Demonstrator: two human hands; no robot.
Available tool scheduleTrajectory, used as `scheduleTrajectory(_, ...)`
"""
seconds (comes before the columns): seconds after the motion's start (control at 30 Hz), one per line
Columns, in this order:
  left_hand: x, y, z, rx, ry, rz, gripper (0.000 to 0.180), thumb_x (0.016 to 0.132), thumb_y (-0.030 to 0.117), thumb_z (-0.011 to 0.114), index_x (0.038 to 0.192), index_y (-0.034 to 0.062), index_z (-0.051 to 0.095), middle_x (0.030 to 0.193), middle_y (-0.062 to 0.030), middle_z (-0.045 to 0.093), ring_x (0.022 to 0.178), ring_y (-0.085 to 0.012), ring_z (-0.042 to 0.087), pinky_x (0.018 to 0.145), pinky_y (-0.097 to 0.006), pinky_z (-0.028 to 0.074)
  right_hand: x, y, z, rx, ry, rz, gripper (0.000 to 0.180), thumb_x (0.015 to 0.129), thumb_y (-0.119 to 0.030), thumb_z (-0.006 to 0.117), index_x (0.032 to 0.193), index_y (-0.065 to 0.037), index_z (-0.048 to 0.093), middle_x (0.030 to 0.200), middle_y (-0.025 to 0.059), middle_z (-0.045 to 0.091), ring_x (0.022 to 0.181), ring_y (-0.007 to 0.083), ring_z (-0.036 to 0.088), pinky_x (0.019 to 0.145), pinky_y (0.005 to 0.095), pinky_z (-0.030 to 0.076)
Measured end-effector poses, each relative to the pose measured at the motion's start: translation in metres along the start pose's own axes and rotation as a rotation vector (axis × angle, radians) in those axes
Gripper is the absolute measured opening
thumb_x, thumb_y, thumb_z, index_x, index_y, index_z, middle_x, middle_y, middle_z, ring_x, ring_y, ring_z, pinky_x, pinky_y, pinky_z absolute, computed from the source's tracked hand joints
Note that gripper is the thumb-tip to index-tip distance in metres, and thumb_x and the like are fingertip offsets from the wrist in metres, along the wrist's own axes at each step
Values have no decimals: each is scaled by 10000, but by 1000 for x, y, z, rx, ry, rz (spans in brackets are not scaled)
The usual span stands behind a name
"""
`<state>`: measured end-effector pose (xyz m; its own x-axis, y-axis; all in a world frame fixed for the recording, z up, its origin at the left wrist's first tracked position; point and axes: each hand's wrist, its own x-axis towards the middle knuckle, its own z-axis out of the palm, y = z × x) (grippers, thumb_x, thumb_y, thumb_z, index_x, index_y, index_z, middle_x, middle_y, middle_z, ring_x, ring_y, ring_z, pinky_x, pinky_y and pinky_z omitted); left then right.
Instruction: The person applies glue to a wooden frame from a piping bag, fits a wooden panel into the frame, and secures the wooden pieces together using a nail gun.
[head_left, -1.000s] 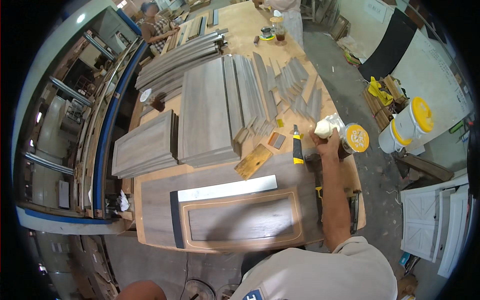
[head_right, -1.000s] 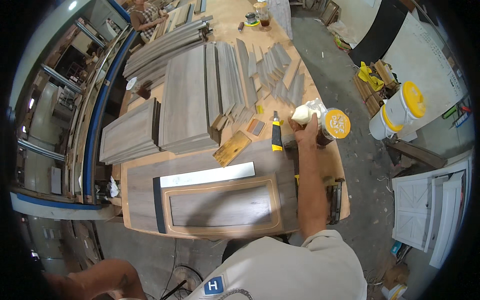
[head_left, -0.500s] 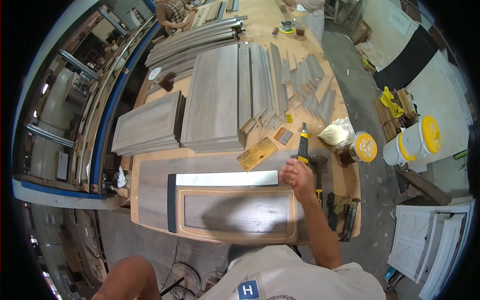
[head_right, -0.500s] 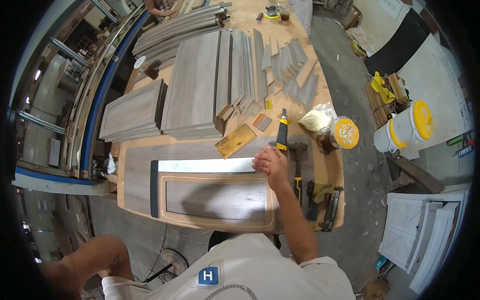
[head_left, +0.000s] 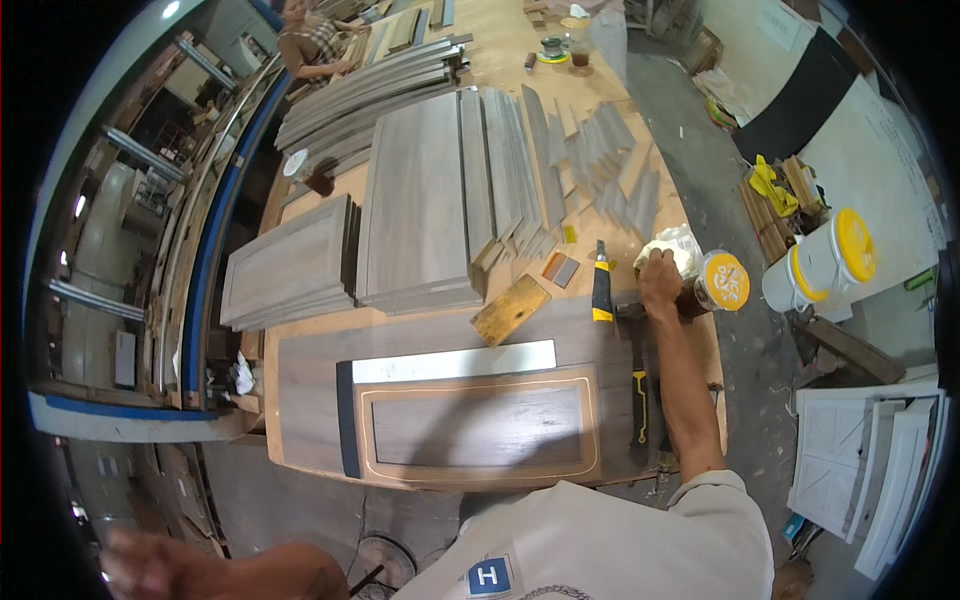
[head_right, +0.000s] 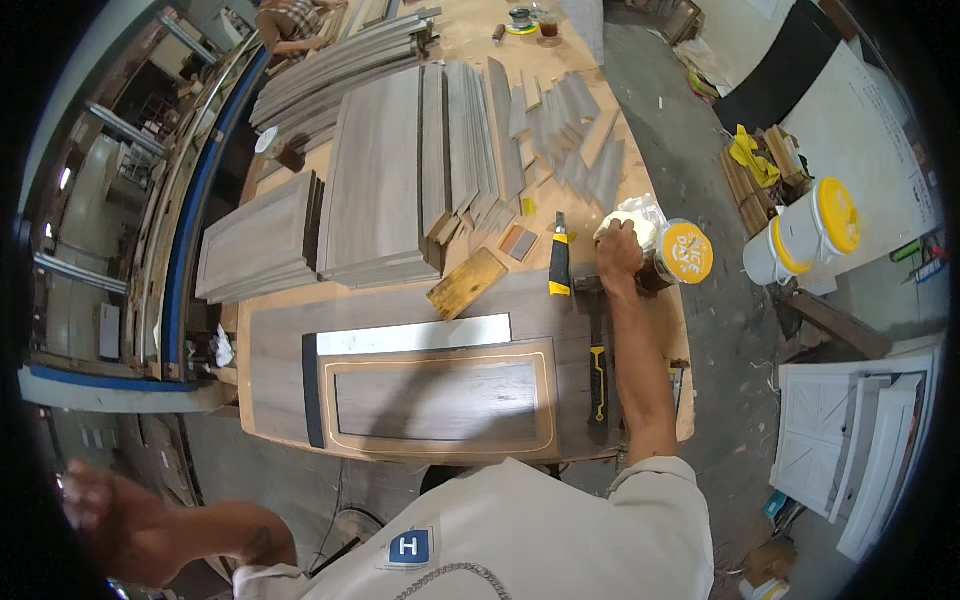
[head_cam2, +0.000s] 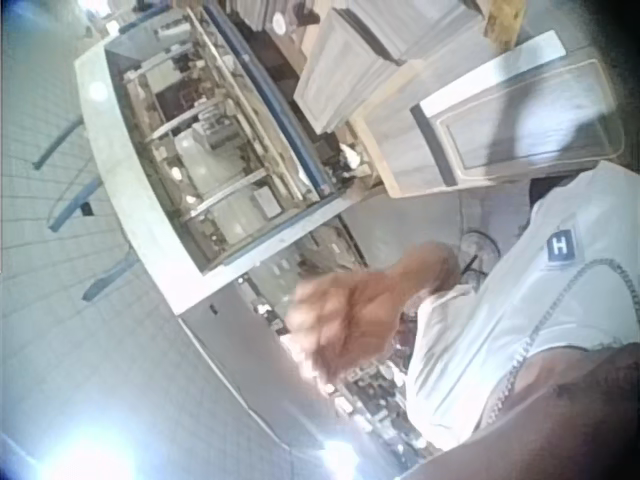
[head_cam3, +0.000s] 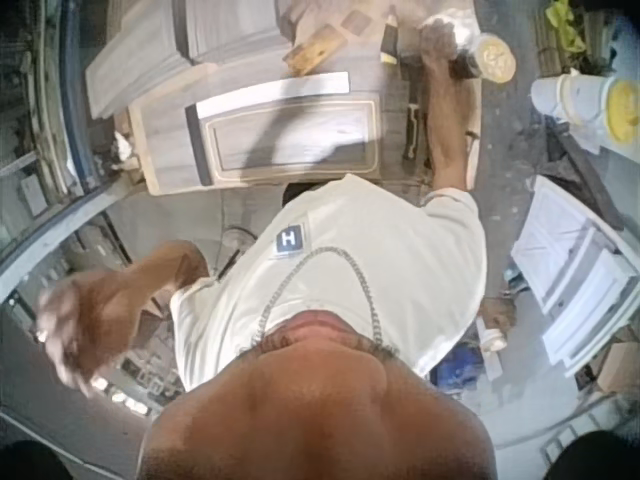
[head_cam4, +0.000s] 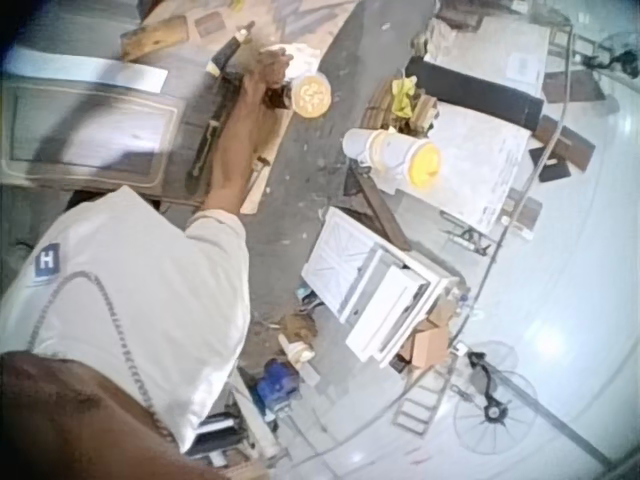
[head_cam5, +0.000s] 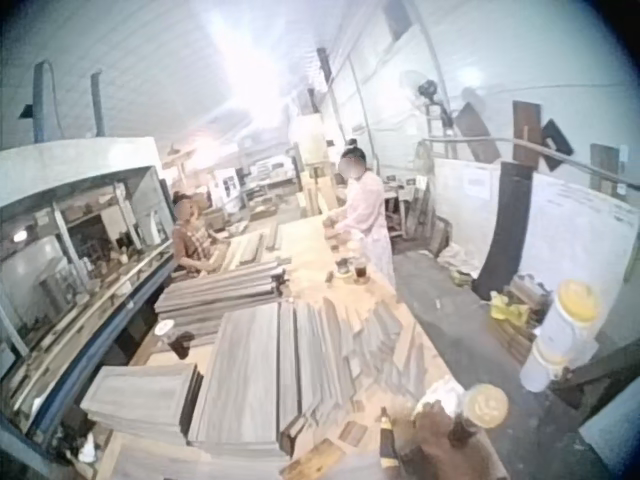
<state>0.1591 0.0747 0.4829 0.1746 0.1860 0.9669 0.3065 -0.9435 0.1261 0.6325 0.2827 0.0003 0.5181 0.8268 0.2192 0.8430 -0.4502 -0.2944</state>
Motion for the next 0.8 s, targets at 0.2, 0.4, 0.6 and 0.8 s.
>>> scheduleTrajectory(0.2, -83, -28, 14, 13, 46, -575, 345, 1003, 308, 542, 1150, 4, 617, 808, -57, 509, 772, -191, 468, 654, -254, 408, 5, 33, -6, 307, 117, 18, 222, 868, -237, 652, 897, -18, 632, 927, 159, 631, 870, 358, 634, 746, 445, 501)
scheduleTrajectory(0.4, -116, -31, 21, 147, 265, -863, 406, 1023, 327, 526, 1184, -38, 604, 814, -52, 562, 755, -124, 545, 656, -258, 447, 14, 35, -9, 505, 442, 213, 189, 878, -182, 645, 882, 4, 610, 887, 181, 627, 852, 380, 597, 768, 452, 468)
scheduleTrajectory(0.6, -142, -40, 35, 34, 197, -983, 393, 1028, 337, 516, 1177, -11, 621, 789, -50, 598, 733, -116, 565, 640, -249, 443, 24, 11, -7, 371, 254, 407, 159, 893, -150, 607, 941, 2, 612, 983, 205, 620, 970, 411, 587, 839, 473, 459)
scheduleTrajectory(0.8, -156, -43, 48, 55, 204, -1063, 377, 1017, 342, 537, 1131, -3, 640, 739, -45, 602, 693, -111, 559, 622, -238, 428, 2, 10, -19, 448, 230, 388, 265, 868, -74, 584, 1123, 0, 586, 1162, 217, 585, 1057, 425, 571, 929, 464, 463)
